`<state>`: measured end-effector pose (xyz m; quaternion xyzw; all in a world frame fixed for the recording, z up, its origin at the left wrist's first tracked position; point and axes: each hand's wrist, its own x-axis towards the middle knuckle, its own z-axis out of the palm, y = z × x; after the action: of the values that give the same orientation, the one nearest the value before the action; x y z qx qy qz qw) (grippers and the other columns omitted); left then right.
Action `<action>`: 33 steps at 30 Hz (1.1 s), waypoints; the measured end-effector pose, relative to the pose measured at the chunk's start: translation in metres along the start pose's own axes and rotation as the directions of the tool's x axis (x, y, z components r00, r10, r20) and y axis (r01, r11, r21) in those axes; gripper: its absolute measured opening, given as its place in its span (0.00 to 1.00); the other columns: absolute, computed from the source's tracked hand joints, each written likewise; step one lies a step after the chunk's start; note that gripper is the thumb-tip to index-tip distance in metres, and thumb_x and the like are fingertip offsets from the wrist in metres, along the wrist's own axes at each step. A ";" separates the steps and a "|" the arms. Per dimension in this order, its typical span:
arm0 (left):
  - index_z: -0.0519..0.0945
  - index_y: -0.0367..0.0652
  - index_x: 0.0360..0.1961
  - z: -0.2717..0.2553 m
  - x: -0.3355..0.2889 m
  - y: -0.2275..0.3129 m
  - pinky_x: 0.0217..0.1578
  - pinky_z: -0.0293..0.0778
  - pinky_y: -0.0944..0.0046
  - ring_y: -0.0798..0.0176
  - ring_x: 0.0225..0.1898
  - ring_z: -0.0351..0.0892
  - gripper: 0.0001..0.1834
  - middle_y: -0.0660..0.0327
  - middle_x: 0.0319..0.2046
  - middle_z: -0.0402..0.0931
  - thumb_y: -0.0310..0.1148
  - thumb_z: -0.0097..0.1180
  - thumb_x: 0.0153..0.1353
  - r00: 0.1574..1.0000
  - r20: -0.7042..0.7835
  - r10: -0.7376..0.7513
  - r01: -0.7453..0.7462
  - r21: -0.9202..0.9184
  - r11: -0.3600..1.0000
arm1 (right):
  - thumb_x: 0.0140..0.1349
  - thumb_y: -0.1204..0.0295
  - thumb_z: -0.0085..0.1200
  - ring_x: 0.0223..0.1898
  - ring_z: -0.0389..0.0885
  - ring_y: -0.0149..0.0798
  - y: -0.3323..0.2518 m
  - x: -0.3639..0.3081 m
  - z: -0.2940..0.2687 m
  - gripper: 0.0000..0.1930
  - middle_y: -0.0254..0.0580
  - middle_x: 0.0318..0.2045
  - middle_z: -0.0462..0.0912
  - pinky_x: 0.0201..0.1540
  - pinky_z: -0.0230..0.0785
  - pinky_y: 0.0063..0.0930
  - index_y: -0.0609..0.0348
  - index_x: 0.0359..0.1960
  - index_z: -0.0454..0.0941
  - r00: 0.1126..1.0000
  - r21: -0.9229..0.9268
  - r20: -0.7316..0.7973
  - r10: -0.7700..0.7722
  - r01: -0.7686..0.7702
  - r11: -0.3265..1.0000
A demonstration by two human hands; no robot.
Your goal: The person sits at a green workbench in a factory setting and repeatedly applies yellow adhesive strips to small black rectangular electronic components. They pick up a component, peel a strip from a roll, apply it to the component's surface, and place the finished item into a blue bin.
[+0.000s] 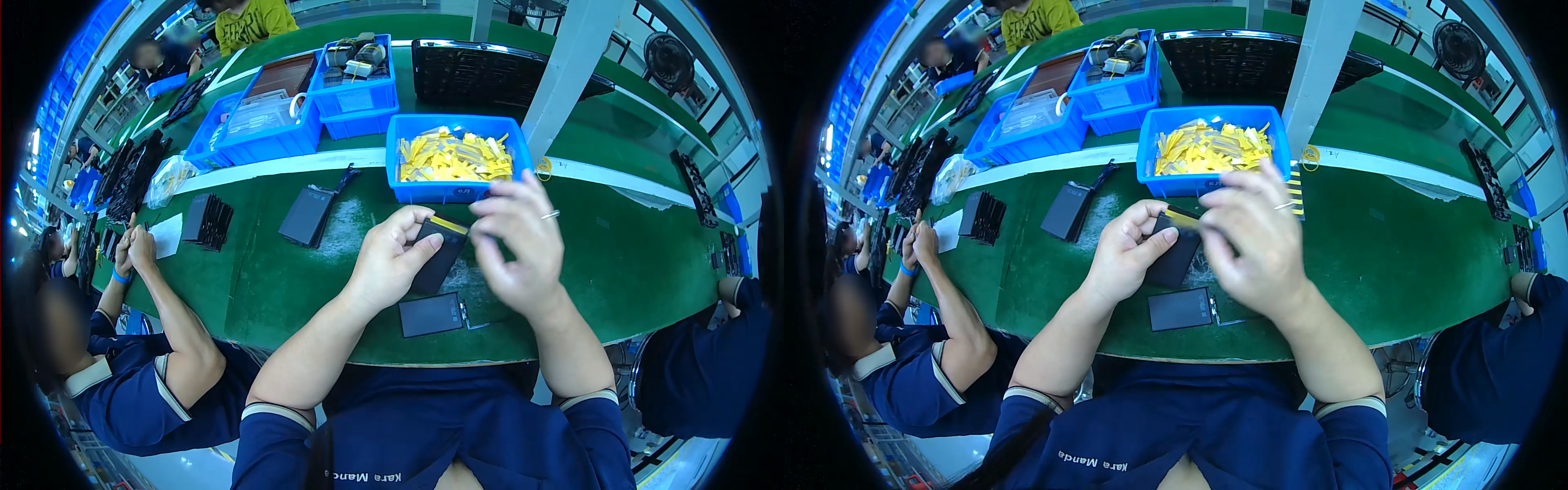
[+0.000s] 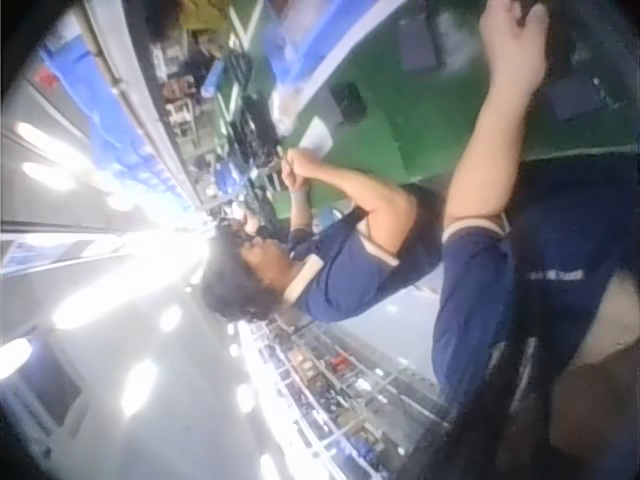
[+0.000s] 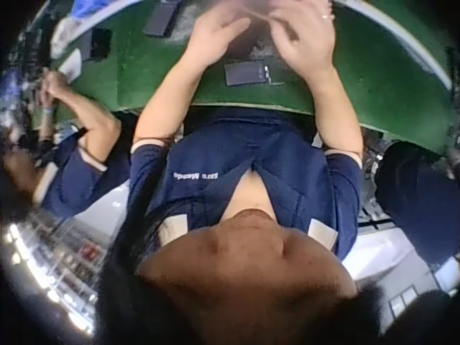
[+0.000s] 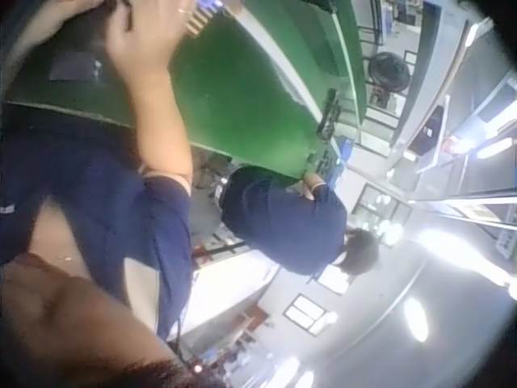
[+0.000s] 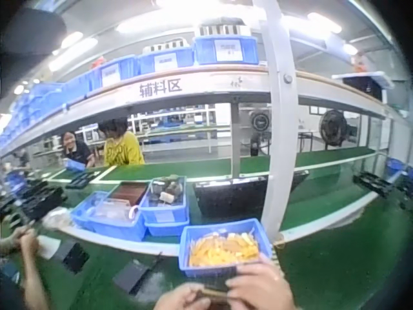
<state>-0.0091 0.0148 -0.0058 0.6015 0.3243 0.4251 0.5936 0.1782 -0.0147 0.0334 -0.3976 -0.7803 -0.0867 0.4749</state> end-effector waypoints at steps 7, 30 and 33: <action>0.69 0.35 0.48 -0.001 -0.001 -0.001 0.40 0.73 0.70 0.73 0.39 0.78 0.14 0.59 0.38 0.81 0.22 0.54 0.62 0.995 -0.016 0.095 -0.095 -0.013 0.995 | 0.41 0.80 0.63 0.48 0.77 0.47 -0.009 -0.005 0.013 0.10 0.39 0.37 0.82 0.62 0.57 0.58 0.58 0.26 0.77 1.000 0.017 0.024 -0.002 0.002 1.000; 0.70 0.34 0.49 0.006 -0.009 0.006 0.41 0.70 0.74 0.76 0.40 0.74 0.14 0.62 0.39 0.79 0.22 0.54 0.62 0.999 -0.012 0.047 -0.046 0.091 0.995 | 0.41 0.81 0.60 0.33 0.76 0.40 -0.010 -0.005 0.012 0.13 0.36 0.26 0.75 0.49 0.68 0.44 0.60 0.33 0.81 0.995 -0.107 -0.024 -0.092 0.089 0.990; 0.71 0.34 0.48 0.010 -0.009 0.004 0.39 0.71 0.73 0.76 0.38 0.75 0.14 0.62 0.37 0.80 0.23 0.55 0.62 0.995 -0.051 0.090 -0.084 0.116 0.990 | 0.42 0.82 0.61 0.33 0.75 0.42 -0.009 -0.007 0.014 0.12 0.38 0.26 0.75 0.46 0.68 0.42 0.60 0.31 0.81 0.998 -0.071 -0.029 -0.048 0.046 0.996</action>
<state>-0.0043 0.0017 -0.0026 0.6357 0.3381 0.4482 0.5299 0.1639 -0.0168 0.0225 -0.3941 -0.7785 -0.1314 0.4706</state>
